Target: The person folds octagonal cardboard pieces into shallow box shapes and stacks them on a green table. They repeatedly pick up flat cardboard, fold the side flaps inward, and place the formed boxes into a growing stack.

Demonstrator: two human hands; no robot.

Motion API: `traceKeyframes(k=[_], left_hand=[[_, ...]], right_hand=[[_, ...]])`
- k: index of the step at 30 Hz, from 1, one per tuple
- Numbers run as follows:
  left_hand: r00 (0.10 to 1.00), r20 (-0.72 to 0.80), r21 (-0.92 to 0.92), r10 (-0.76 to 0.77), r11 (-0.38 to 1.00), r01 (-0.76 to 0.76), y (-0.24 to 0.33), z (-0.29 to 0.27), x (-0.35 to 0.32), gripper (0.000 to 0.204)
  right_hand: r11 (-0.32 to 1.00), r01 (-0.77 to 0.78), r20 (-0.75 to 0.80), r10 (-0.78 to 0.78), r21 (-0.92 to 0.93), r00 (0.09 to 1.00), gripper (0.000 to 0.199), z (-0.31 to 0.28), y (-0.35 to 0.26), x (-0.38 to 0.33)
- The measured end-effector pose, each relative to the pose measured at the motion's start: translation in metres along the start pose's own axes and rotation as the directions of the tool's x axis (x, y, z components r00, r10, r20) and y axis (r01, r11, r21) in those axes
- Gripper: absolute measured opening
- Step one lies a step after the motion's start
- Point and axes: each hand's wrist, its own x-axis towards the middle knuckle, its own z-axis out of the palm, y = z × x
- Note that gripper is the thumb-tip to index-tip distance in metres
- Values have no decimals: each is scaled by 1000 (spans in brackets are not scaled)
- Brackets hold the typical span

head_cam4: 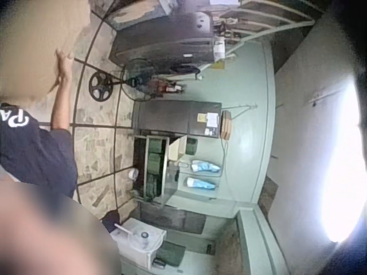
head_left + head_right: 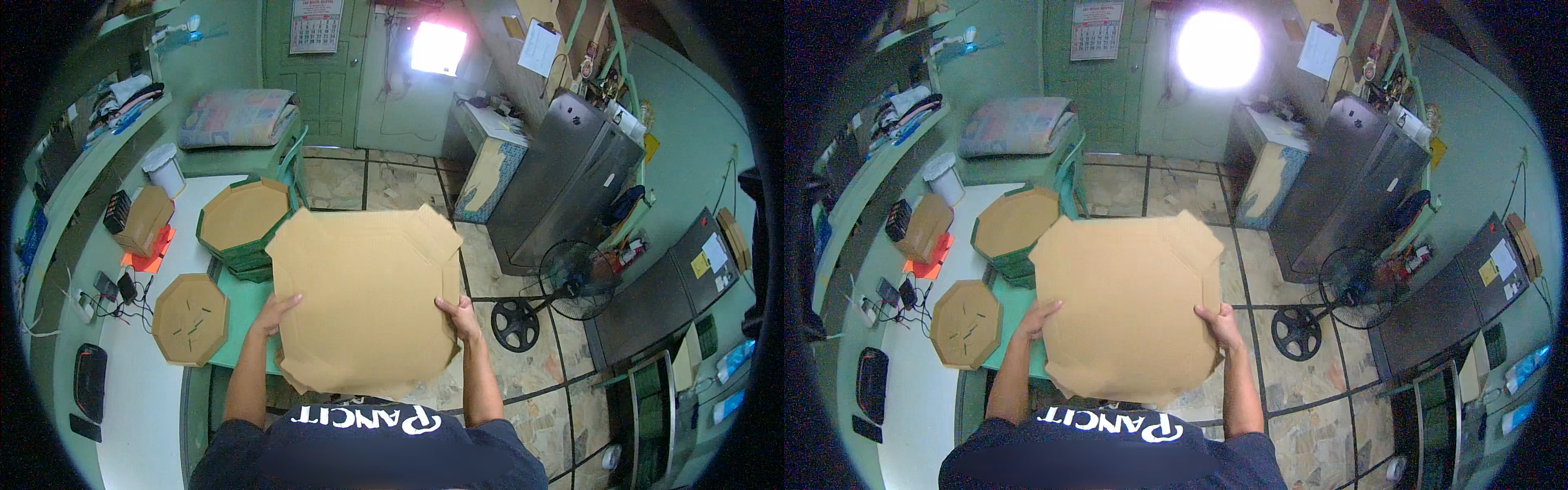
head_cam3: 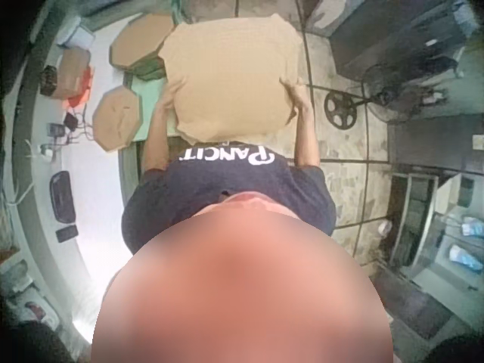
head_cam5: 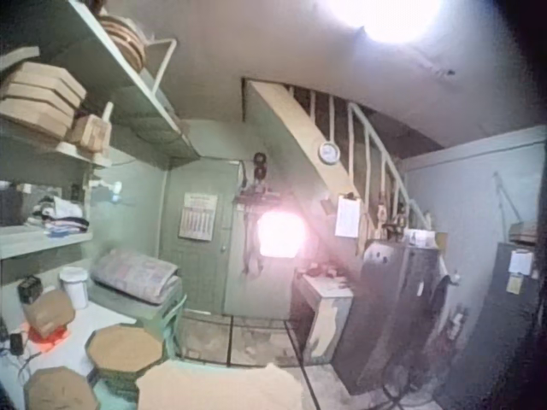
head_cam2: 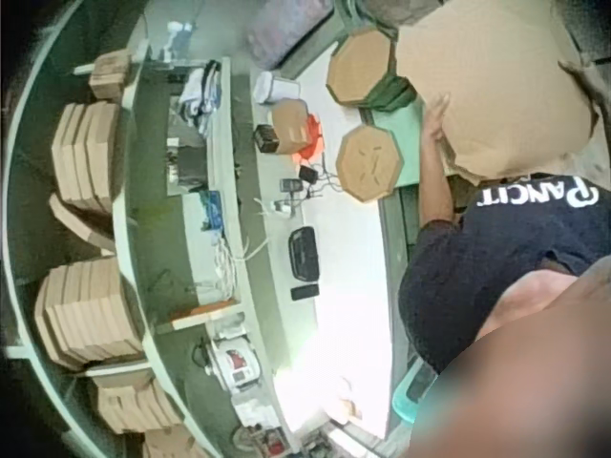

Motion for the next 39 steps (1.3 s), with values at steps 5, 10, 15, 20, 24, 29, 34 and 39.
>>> traceKeyframes(k=[5, 10, 15, 20, 24, 29, 34, 39], left_hand=[[964, -196, -86, 181, 976, -201, 17, 63, 11, 59], [700, -368, 374, 611, 787, -491, 29, 110, 7, 70], [504, -316, 625, 804, 576, -526, 88, 86, -8, 60], [354, 330, 783, 875, -44, -620, 123, 79, -31, 60], [272, 327, 908, 905, -221, -356, 124, 52, -33, 81], [845, -188, 86, 501, 865, -494, 87, -2, -23, 77], [993, -36, -123, 114, 985, -117, 52, 22, -25, 46], [974, -104, -121, 199, 970, -211, 59, 65, -26, 62]], right_hand=[[652, 374, -301, -685, -660, 663, 44, 45, -16, 21], [508, 279, -246, -739, -814, 628, 70, 74, -24, 25], [62, 367, 52, -955, -928, 291, 82, 87, -93, -16], [400, 631, 364, -565, -664, 741, 63, 86, -153, -43], [835, 289, 353, -124, -468, 927, 37, 75, -147, -34], [984, 177, 171, -175, 7, 970, 27, 29, -135, -19], [941, 196, -34, -213, -276, 976, 41, 51, -92, 13], [751, 307, -167, -482, -585, 860, 66, 66, -67, 19]])
